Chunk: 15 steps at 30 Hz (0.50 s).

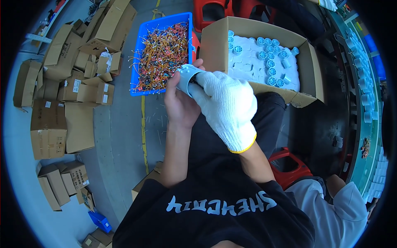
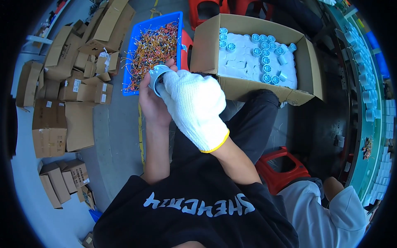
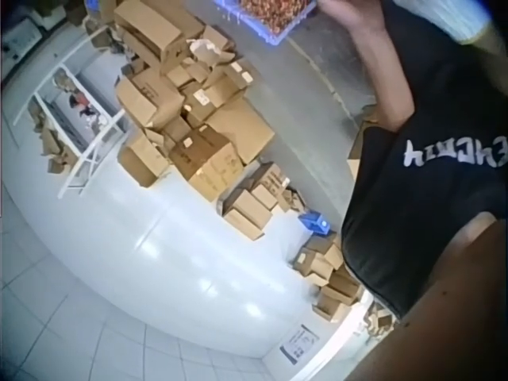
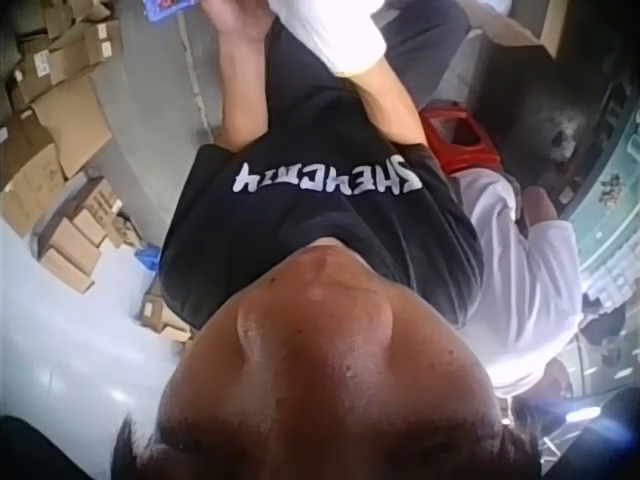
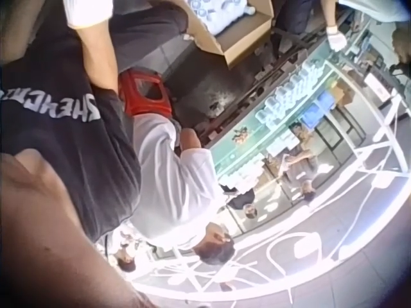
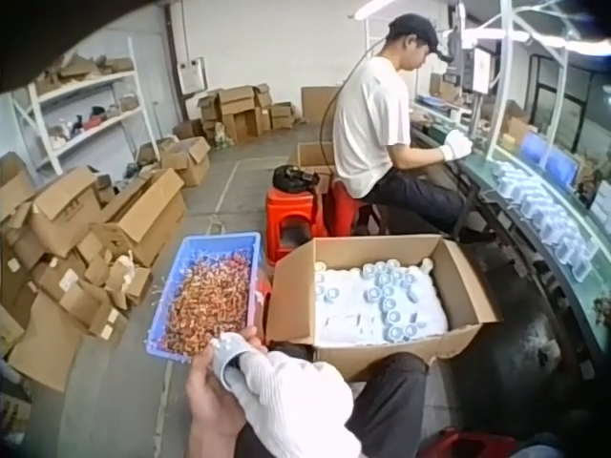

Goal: The person assembles plastic parts by hand on a factory floor, then places the assembled parts into cardboard boxes.

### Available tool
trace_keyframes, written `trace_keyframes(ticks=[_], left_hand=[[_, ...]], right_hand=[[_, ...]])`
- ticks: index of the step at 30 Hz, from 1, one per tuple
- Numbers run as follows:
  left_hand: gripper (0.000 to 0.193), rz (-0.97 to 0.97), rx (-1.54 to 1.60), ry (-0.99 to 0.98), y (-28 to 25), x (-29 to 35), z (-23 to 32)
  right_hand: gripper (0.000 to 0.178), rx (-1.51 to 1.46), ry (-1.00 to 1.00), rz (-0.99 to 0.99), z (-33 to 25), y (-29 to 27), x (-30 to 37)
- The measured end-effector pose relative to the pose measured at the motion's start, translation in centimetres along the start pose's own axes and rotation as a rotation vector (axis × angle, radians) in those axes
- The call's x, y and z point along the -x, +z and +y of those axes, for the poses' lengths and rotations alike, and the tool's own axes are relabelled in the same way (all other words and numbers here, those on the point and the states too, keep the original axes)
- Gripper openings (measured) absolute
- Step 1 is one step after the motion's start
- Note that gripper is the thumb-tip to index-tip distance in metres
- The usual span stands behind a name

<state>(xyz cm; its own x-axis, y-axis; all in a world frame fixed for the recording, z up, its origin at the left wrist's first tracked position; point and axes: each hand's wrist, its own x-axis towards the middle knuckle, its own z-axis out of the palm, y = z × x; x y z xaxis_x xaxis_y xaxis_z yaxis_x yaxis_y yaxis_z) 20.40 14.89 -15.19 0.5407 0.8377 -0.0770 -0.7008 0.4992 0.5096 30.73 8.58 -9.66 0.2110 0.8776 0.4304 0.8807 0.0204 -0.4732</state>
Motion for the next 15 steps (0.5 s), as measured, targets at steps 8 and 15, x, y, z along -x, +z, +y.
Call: trace_keyframes(ticks=[8, 15], left_hand=[[0.059, 0.022, 0.037, -0.066, -0.9, -0.1, 0.7], [0.058, 0.042, -0.004, -0.089, -0.8, -0.1, 0.7]], right_hand=[[0.017, 0.055, -0.172, -0.035, 1.4, 0.2, -0.3], [0.019, 0.079, -0.132, -0.050, 1.6, 0.8, -0.1]])
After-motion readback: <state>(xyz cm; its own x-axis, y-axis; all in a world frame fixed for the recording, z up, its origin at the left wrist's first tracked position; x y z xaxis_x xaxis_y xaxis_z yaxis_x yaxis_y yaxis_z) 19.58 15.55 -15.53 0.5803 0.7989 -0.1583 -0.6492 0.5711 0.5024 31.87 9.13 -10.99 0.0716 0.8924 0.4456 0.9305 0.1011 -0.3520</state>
